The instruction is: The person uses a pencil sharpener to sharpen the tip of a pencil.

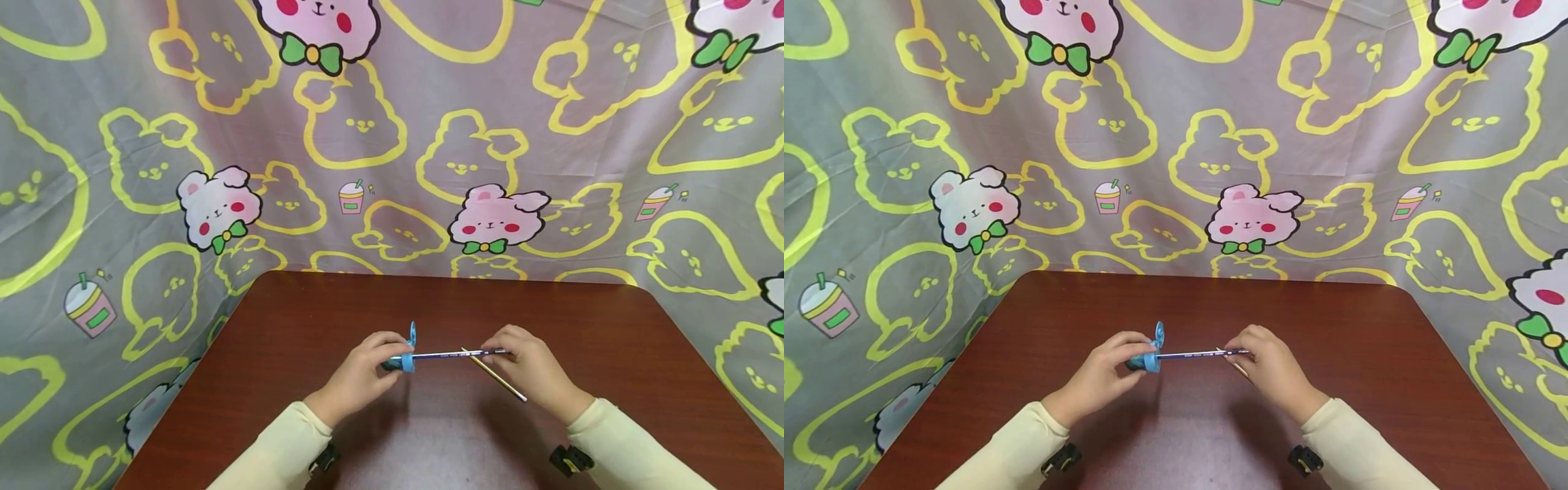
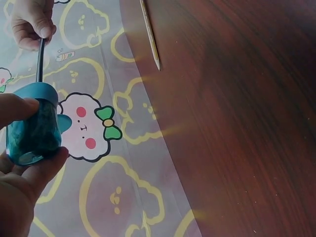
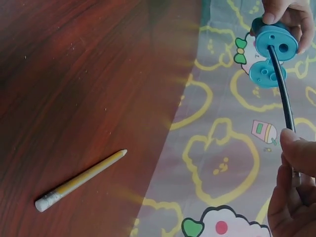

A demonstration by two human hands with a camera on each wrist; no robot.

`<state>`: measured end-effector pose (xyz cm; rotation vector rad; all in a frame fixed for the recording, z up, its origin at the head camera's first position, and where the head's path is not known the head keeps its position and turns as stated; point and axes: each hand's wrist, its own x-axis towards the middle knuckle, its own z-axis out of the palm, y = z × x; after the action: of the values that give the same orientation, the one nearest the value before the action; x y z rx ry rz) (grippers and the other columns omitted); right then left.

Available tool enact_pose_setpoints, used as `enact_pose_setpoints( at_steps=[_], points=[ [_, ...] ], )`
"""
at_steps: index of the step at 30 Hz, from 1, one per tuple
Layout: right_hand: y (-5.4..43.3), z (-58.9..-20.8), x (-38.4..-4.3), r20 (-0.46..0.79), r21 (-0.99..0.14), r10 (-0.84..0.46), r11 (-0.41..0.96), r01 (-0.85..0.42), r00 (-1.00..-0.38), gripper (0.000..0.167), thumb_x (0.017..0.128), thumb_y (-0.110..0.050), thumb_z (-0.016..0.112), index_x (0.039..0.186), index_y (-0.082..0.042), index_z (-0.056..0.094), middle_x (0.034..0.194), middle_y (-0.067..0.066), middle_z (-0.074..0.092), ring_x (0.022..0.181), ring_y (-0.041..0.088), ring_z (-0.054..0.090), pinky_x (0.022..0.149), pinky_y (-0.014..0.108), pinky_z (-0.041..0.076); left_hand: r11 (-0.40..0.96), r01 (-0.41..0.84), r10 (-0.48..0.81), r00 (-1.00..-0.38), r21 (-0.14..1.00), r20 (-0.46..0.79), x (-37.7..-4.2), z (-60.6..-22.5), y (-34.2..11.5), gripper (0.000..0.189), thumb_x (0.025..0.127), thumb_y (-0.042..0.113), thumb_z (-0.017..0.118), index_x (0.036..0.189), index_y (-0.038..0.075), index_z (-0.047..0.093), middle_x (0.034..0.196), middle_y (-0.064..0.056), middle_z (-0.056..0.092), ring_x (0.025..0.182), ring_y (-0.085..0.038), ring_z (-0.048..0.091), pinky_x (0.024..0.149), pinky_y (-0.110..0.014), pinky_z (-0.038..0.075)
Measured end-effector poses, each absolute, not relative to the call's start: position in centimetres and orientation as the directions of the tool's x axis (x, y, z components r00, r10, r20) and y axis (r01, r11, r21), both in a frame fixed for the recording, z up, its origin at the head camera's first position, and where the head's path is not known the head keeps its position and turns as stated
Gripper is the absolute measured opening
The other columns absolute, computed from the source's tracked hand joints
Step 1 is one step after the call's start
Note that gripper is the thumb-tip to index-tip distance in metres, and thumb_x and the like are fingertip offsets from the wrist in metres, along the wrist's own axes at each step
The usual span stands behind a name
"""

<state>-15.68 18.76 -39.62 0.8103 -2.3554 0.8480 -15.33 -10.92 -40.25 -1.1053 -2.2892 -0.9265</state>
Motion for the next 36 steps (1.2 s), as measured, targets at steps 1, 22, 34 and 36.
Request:
enact_pose_setpoints(
  at_steps=[1,22,34,36],
  points=[
    [18.7,-39.6,-15.6,0.634,-0.396,-0.358,0.611,-0.686,-0.685,0.029,0.066,0.007,0.082,0.082,-0.016,0.073,0.080,-0.013,0.061,0.073,0.001,0.055,0.062,0.014,0.045,0.454,0.806,0.515,-0.585,0.379,0.626,-15.3,-40.2,-10.9,0.042,0.071,-0.008,0.079,0.109,0.008,0.070,0.111,-0.007,0.061,0.101,-0.021,0.058,0.068,-0.014,0.049],
    [18.6,-38.6,-15.6,0.229,-0.615,-0.378,0.658,-0.434,-0.897,0.006,0.086,-0.012,0.072,0.090,-0.011,0.076,0.084,-0.009,0.066,0.076,0.006,0.058,0.063,0.025,0.049,0.474,0.851,0.546,-0.487,0.228,0.682,-15.4,-40.8,-11.2,0.042,0.068,-0.009,0.080,0.105,0.008,0.071,0.109,-0.008,0.061,0.103,-0.022,0.058,0.083,-0.021,0.051],
    [18.8,-39.0,-16.0,0.736,-0.127,-0.471,0.609,-0.783,-0.486,0.007,0.084,-0.017,0.075,0.085,-0.011,0.072,0.084,-0.008,0.059,0.079,0.009,0.055,0.066,0.019,0.048,0.414,0.748,0.473,-0.664,0.519,0.579,-15.6,-39.9,-11.2,0.040,0.074,-0.010,0.076,0.111,0.004,0.068,0.112,-0.009,0.060,0.093,-0.020,0.061,0.058,-0.022,0.053],
    [18.7,-39.0,-16.0,0.775,-0.064,-0.488,0.572,-0.818,-0.402,0.026,0.095,-0.029,0.061,0.084,-0.009,0.072,0.082,-0.006,0.058,0.076,0.010,0.054,0.065,0.019,0.047,0.414,0.744,0.474,-0.668,0.525,0.573,-15.5,-39.7,-11.1,0.040,0.074,-0.009,0.076,0.111,0.004,0.069,0.112,-0.008,0.060,0.093,-0.019,0.061,0.059,-0.020,0.053]
  ],
)
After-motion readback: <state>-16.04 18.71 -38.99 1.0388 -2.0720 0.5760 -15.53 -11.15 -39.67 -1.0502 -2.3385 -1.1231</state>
